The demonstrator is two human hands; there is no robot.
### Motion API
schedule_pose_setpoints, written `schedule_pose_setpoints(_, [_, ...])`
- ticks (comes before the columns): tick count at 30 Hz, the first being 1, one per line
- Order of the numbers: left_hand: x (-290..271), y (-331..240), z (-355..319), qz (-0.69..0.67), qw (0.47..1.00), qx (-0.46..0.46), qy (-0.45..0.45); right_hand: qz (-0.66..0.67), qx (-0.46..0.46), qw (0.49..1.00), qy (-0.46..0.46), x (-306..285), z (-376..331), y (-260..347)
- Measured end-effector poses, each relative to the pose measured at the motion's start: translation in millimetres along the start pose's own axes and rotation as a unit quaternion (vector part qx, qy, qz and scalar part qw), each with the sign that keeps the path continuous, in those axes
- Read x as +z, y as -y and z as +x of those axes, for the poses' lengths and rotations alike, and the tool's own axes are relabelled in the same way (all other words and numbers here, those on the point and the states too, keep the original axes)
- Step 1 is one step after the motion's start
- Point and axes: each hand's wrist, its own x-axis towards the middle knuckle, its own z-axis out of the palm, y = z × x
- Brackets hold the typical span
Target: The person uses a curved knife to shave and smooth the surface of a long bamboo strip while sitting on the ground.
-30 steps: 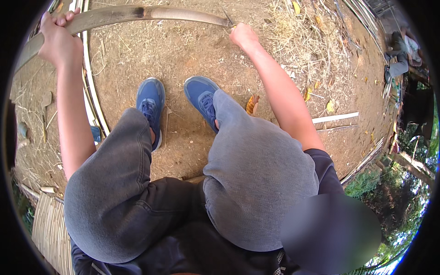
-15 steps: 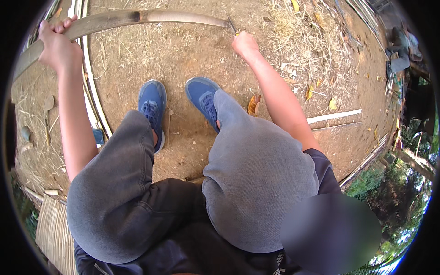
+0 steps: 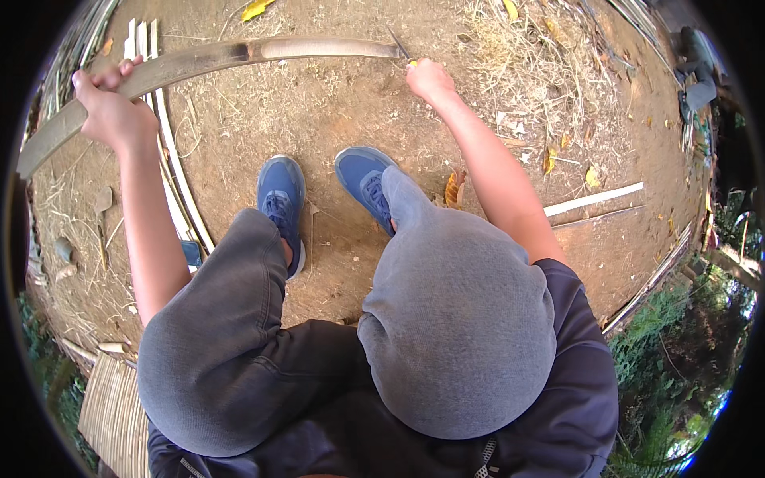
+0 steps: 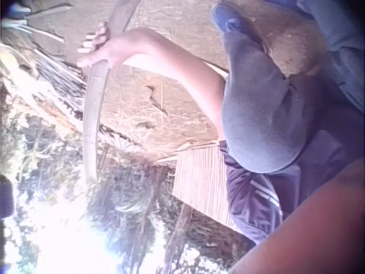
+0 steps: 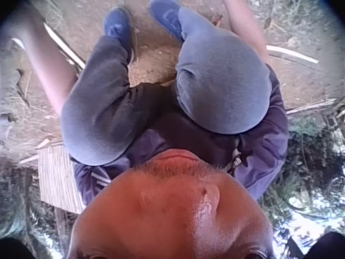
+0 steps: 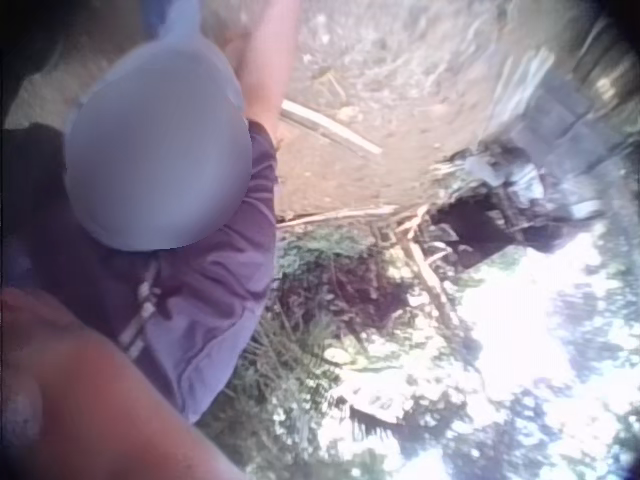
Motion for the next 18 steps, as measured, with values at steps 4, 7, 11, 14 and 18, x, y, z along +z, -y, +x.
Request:
schedule_pose_setpoints(4, [-2.0,-3.1,0.1,-0.008,1.0,-0.002,0.017,0.07,-0.073,0.995,0.006,-14.3,-25.5,28.7])
schedule_pose_setpoints(7, [-11.0,1.8,8.5,-0.052,0.995,0.009,0.082,0.104,-0.097,0.99,-0.002,-10.1,-38.1,37.1])
schedule_pose_setpoints(11, [-23.7,8.5,18.3,-0.116,0.984,0.034,0.13,0.184,-0.065,0.981,0.013,2.3,-33.5,23.8])
schedule_pose_setpoints(14, [-14.9,12.4,10.2,-0.156,0.981,0.026,0.111,0.251,-0.041,0.967,0.014,11.9,-22.8,2.8])
schedule_pose_setpoints(18, [-4.4,10.5,10.0,-0.091,0.99,0.058,0.094,0.269,-0.06,0.961,-0.025,24.6,-11.9,-11.5])
